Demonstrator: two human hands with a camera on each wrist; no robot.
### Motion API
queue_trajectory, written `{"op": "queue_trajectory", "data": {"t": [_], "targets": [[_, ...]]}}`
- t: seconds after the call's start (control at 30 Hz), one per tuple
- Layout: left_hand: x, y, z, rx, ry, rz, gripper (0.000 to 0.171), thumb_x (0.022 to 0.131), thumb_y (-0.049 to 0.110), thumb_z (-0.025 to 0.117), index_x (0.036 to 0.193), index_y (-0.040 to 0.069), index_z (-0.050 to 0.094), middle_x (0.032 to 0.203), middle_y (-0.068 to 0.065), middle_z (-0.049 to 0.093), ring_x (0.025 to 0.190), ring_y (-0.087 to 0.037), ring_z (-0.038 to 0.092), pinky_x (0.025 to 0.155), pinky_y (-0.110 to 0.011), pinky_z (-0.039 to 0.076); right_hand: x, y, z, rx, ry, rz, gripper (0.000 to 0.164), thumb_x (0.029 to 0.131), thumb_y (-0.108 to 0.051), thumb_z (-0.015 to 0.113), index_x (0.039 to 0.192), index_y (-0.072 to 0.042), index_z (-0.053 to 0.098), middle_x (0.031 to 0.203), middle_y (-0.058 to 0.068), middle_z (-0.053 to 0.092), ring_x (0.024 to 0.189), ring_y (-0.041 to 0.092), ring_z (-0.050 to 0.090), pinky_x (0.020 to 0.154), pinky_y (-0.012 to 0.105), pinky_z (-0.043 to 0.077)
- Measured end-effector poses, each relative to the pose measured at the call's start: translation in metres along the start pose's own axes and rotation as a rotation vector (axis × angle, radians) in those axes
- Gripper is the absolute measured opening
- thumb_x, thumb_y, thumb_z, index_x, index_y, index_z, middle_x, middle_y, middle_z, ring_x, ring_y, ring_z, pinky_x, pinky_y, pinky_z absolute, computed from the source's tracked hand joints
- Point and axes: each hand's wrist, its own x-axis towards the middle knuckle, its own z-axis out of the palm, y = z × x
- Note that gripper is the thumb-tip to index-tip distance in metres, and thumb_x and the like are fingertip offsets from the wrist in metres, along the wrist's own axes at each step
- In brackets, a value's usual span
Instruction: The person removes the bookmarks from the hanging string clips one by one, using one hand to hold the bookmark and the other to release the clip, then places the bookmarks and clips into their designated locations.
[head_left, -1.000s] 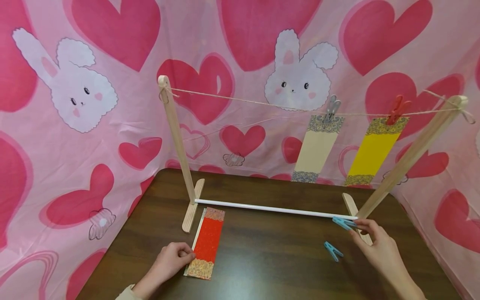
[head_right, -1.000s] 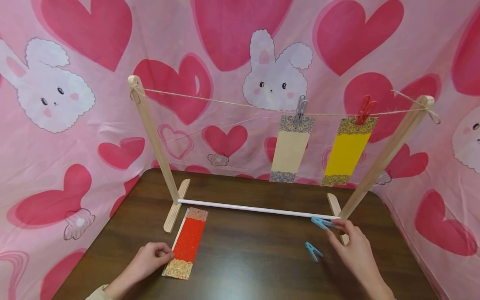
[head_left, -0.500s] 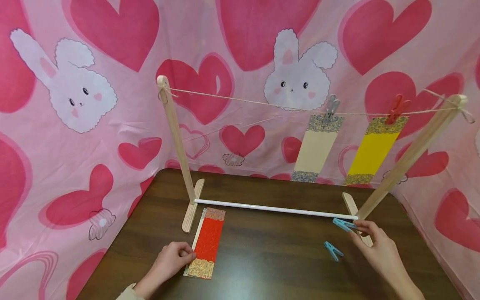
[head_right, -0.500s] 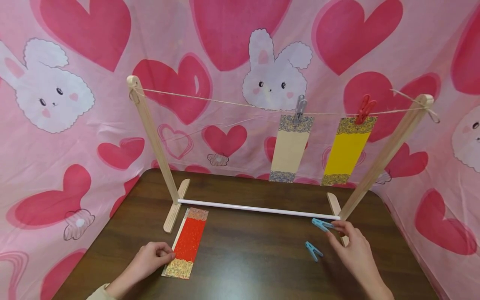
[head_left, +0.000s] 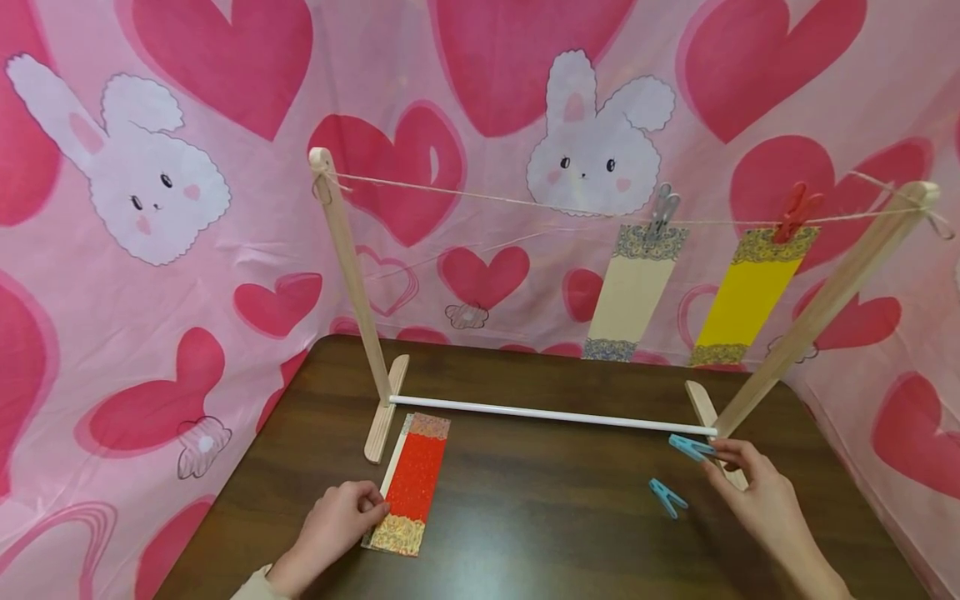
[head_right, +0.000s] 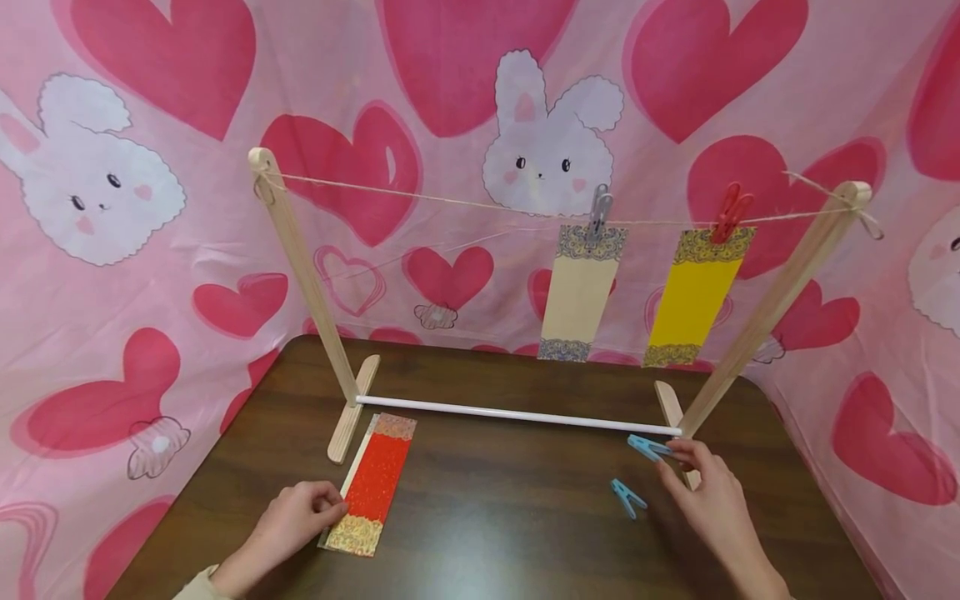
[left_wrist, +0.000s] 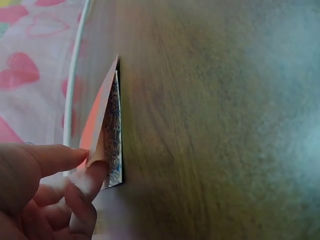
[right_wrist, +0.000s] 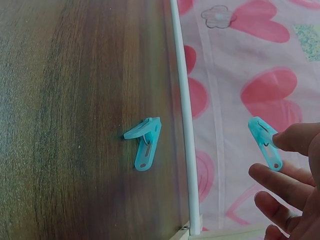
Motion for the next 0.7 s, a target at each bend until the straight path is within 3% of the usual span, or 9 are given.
{"op": "queue_trajectory", "data": {"t": [0.17,0.33,0.7], "targets": [[-0.0007,0.0051,0.0003,0.076,0.010,-0.006,0.020,0.087,0.018,0.082,0.074,0.019,0.068,0.061,0.010,0.056,0.055,-0.011,0.048,0.050,-0.030,0.037,0.0003,0.0016,-0.0008,-0.002,-0.007,0.009,0.031,0.088,-0.011,0.081,0.115,-0.004,0.068,0.101,0.018,0.077,0.087,-0.009,0.052,0.069,0.021,0.035],[-0.0011,0.0072,-0.0012,0.094,0.022,-0.006,0.020,0.088,0.019,0.082,0.074,0.019,0.069,0.059,0.009,0.054,0.054,-0.012,0.046,0.049,-0.030,0.035,0.0001,0.0025,-0.0009,-0.004,-0.011,0.015,0.031,0.088,-0.011,0.081,0.115,-0.003,0.068,0.101,0.019,0.077,0.086,-0.005,0.054,0.069,0.021,0.036],[0.0030,0.0046,-0.0030,0.168,0.044,-0.035,0.014,0.088,0.018,0.082,0.081,0.014,0.071,0.065,0.006,0.059,0.056,-0.014,0.048,0.050,-0.032,0.041,0.0002,0.0079,0.0028,-0.001,-0.007,0.016,0.031,0.087,-0.011,0.082,0.114,-0.004,0.068,0.101,0.018,0.077,0.086,-0.007,0.054,0.070,0.022,0.036]]}}
